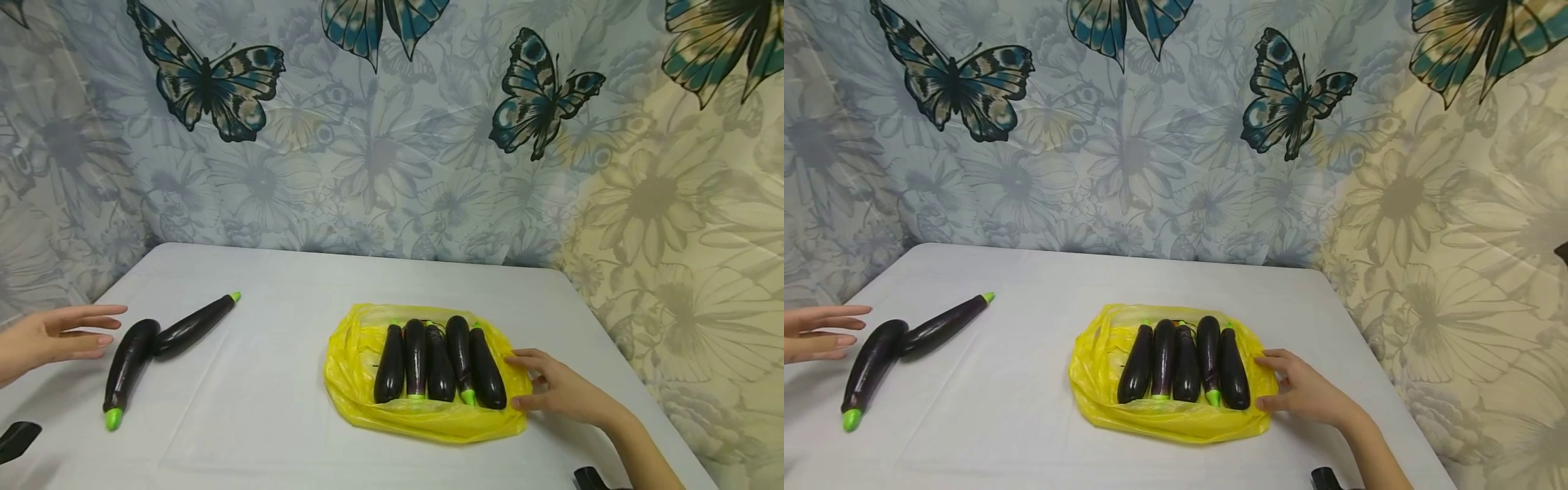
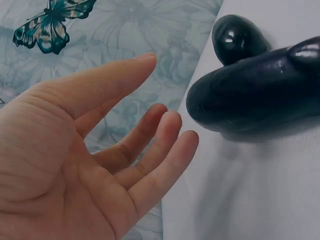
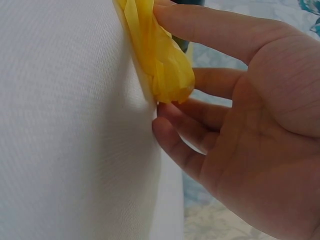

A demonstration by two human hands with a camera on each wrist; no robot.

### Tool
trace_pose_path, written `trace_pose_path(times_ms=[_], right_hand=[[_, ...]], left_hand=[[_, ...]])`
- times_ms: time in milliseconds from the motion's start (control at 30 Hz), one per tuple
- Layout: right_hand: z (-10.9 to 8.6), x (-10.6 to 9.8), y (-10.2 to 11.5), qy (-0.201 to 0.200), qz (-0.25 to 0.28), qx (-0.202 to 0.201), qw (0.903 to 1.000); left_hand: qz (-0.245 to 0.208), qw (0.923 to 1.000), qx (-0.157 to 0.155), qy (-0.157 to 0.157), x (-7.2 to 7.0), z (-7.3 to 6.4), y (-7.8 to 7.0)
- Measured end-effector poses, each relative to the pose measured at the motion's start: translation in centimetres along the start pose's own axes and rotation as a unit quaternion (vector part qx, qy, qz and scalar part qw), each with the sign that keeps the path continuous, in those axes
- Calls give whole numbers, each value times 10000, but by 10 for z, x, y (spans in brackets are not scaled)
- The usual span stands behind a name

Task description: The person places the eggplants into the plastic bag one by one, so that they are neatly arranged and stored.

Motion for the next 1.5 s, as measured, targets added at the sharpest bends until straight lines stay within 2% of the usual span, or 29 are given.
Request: trace_pose_path(times_ms=[100, 300, 500, 733, 800, 1100, 1367, 1500], right_hand=[[1, 0, 0, -5, 3, 13, 10000], [2, -1, -1, -32, -78, 78, 9999], [0, 0, -1, -27, -58, 61, 10000], [0, -2, -1, -53, -119, -44, 9999], [0, -2, -2, -60, -139, -30, 9999], [-2, 0, -1, -20, 1, -46, 10000], [-1, 1, 0, -7, -17, -152, 9999], [-1, 1, 0, -2, 10, -152, 9999]], left_hand=[[68, 9999, -89, -43, -2, 2, 10], [79, 9995, -195, 238, 1, 3, 18], [-314, 9978, 50, 587, 11, 5, 14], [-653, 9912, -68, 1147, 25, 4, 10], [-706, 9899, 12, 1226, 27, 4, 6], [-312, 9932, 197, 1104, 29, 6, -7], [-664, 9879, 372, 1354, 33, 3, -5], [-643, 9882, 416, 1329, 33, 1, -4]])
Point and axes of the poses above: each hand's wrist, its own z-axis towards the middle knuckle, its own x-axis out of the palm, y = z × x, the point moved 7 cm from there along z, towards the middle knuckle
